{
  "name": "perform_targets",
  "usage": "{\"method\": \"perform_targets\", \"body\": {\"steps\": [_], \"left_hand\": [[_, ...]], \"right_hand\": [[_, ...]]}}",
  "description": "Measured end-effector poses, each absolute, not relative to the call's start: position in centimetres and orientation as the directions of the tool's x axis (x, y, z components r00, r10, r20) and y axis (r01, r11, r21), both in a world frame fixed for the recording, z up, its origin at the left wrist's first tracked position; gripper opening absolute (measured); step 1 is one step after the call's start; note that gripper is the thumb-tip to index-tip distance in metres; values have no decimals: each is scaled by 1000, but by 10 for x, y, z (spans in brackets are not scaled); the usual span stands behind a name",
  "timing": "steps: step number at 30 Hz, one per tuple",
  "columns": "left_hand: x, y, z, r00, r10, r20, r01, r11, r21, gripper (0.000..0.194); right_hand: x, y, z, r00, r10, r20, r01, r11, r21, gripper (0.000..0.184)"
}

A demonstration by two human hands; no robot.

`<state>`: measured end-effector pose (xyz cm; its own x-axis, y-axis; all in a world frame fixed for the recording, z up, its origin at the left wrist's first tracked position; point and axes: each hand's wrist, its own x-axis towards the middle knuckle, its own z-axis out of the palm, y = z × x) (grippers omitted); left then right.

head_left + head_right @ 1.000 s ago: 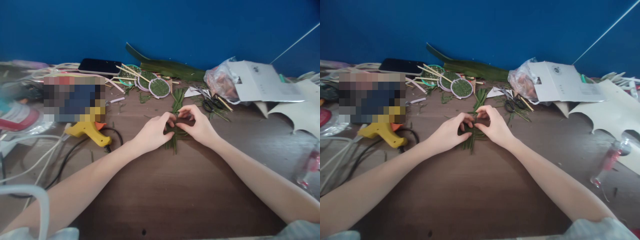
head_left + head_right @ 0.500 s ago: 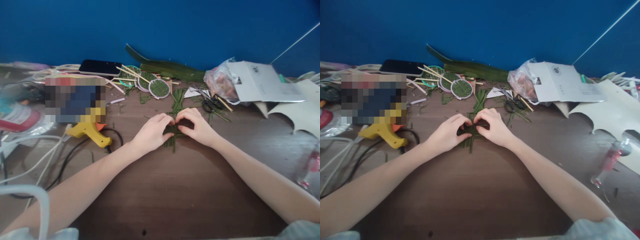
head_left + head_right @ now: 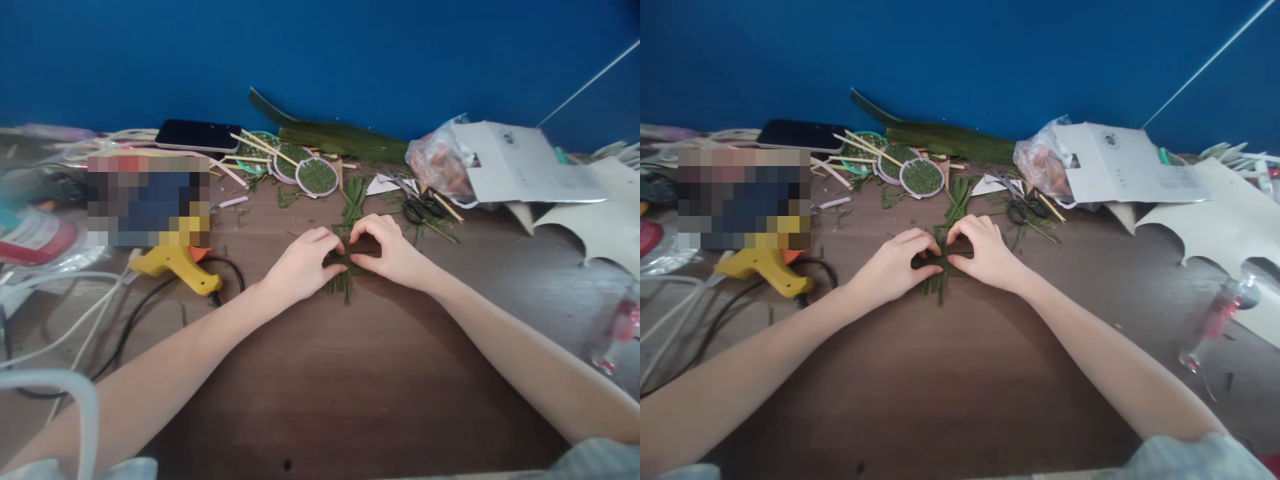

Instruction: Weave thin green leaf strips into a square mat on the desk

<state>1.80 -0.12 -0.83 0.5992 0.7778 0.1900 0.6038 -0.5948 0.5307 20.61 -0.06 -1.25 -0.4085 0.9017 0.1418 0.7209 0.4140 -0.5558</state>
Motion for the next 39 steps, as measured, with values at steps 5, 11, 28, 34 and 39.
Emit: {"method": "perform_targets", "body": {"steps": [5,11,28,34,39], "left_hand": [[18,-1,-9,597,779,189,598,-590,543,15],[18,0,-10,589,788,178,600,-574,557,15],[18,0,-9,588,792,163,598,-562,571,16],[17,1,-8,601,783,161,581,-566,585,14],[17,2,-6,614,778,136,569,-555,607,14]], "right_hand": [[206,-1,-13,-408,900,154,727,422,-542,13],[206,-1,-11,-432,892,135,725,432,-536,10],[207,-1,-8,-444,889,110,708,423,-565,7],[208,-1,-6,-468,881,75,719,429,-546,13],[207,-2,-5,-472,880,60,728,427,-536,15]]}}
